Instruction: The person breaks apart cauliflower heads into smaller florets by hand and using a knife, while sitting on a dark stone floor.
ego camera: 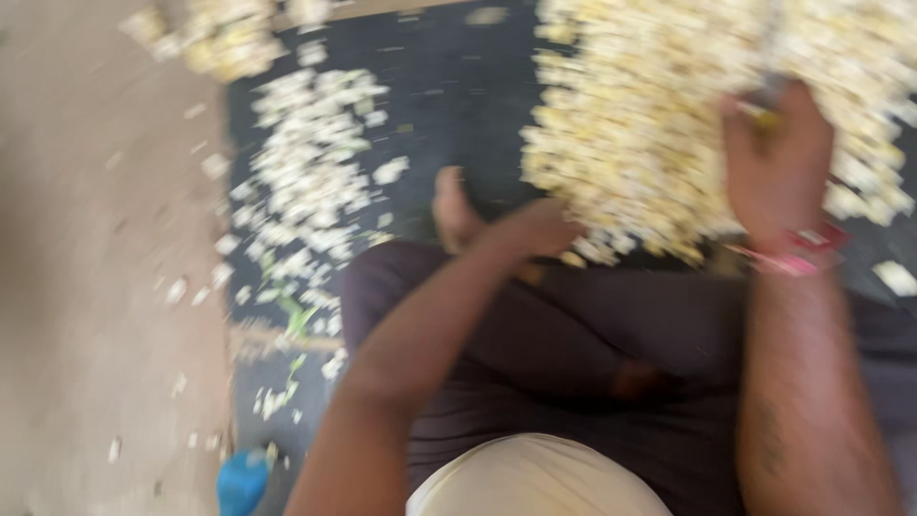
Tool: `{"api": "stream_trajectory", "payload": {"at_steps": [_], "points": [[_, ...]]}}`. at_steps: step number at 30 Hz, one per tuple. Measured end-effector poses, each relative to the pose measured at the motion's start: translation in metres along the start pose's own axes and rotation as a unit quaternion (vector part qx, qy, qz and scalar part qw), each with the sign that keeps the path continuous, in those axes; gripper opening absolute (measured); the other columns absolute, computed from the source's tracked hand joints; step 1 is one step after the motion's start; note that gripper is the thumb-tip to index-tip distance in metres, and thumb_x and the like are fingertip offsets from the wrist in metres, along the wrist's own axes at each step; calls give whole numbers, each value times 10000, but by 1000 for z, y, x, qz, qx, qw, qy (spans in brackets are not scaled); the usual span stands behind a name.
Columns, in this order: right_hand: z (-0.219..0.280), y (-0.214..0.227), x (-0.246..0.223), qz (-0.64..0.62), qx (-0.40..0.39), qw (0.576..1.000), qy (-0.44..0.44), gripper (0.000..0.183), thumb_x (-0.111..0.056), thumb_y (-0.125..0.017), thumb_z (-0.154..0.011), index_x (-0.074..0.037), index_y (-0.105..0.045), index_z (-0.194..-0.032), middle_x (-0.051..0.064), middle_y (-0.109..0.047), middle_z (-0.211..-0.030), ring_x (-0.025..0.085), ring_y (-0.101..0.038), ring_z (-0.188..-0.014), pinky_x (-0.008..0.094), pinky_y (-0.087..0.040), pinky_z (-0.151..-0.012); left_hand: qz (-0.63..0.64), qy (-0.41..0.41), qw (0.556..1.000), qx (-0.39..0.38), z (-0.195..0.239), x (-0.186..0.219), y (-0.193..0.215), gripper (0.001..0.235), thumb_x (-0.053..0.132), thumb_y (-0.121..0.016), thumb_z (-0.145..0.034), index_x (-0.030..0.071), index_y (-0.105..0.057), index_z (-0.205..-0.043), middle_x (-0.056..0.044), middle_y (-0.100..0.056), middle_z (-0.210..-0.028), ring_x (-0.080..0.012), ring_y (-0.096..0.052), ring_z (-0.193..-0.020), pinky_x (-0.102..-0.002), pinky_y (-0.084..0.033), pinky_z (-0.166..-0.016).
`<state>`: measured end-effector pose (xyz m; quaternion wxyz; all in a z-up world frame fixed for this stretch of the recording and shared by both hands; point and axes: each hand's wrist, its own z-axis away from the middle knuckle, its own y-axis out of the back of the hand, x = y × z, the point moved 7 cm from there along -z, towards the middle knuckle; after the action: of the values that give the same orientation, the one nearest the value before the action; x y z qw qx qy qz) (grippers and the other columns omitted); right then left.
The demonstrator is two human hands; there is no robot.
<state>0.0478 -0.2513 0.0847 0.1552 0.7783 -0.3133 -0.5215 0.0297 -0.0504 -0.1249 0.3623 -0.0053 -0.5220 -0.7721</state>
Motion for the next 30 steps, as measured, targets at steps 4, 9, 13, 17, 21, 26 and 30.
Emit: {"api": "stream_trajectory", "payload": {"at_steps": [4, 9, 13, 17, 21, 26, 30], "points": [[11, -4, 24, 39, -17, 998, -50, 185, -145, -720, -1104, 17, -643, -1061, 144, -687, -900, 241, -665, -790, 347, -507, -744, 191, 231, 941, 155, 1, -21, 34, 416, 416, -620, -956, 38, -710, -1106, -141, -751, -992, -322, -734, -961, -477, -574, -824], [16, -14, 27, 14, -38, 994, -102, 262, -213, -726, -1119, 23, -634, -1054, 124, -676, -884, 210, -640, -767, 334, -496, -715, 206, 276, 928, 140, 57, -30, 93, 482, 470, -623, -912, 53, -666, -1149, -131, -729, -1105, -317, -700, -1056, -474, -557, -856], [15, -26, 26, 46, -55, 990, -118, 273, -234, -728, -1126, 22, -658, -1059, 123, -682, -871, 204, -648, -762, 338, -503, -711, 191, 273, 930, 154, 101, -69, 131, 451, 457, -631, -921, 57, -744, -1096, -172, -743, -1105, -345, -702, -1057, -467, -555, -915], [20, -30, 34, 97, -74, 985, -124, 270, -255, -736, -1123, 0, -686, -1050, 119, -698, -835, 200, -666, -738, 334, -510, -703, 201, 323, 896, 228, 155, -155, 138, 432, 436, -634, -896, 35, -770, -986, -195, -744, -1029, -372, -704, -992, -497, -543, -868], [19, -36, 38, 92, -79, 982, -145, 276, -275, -748, -1134, -19, -690, -1048, 113, -702, -819, 203, -674, -713, 347, -515, -722, 341, 388, 851, 96, 187, -205, 75, 515, 508, -595, -973, 14, -742, -958, -207, -748, -926, -356, -727, -904, -493, -548, -819], [22, -41, 35, 124, -100, 972, -171, 278, -304, -750, -1111, -31, -722, -1070, 112, -697, -784, 210, -681, -690, 353, -514, -698, 145, 528, 832, 87, 238, -269, 52, 414, 383, -801, -777, 67, -771, -1044, -165, -725, -1083, -347, -707, -1055, -463, -566, -888], [20, -51, 26, 150, -125, 963, -186, 305, -341, -758, -1138, -41, -733, -1086, 115, -687, -742, 222, -668, -637, 363, -504, -670, 187, 548, 773, 258, 265, -327, 80, 359, 383, -684, -928, 57, -776, -1048, -211, -740, -1073, -374, -700, -1050, -466, -535, -946]]}}
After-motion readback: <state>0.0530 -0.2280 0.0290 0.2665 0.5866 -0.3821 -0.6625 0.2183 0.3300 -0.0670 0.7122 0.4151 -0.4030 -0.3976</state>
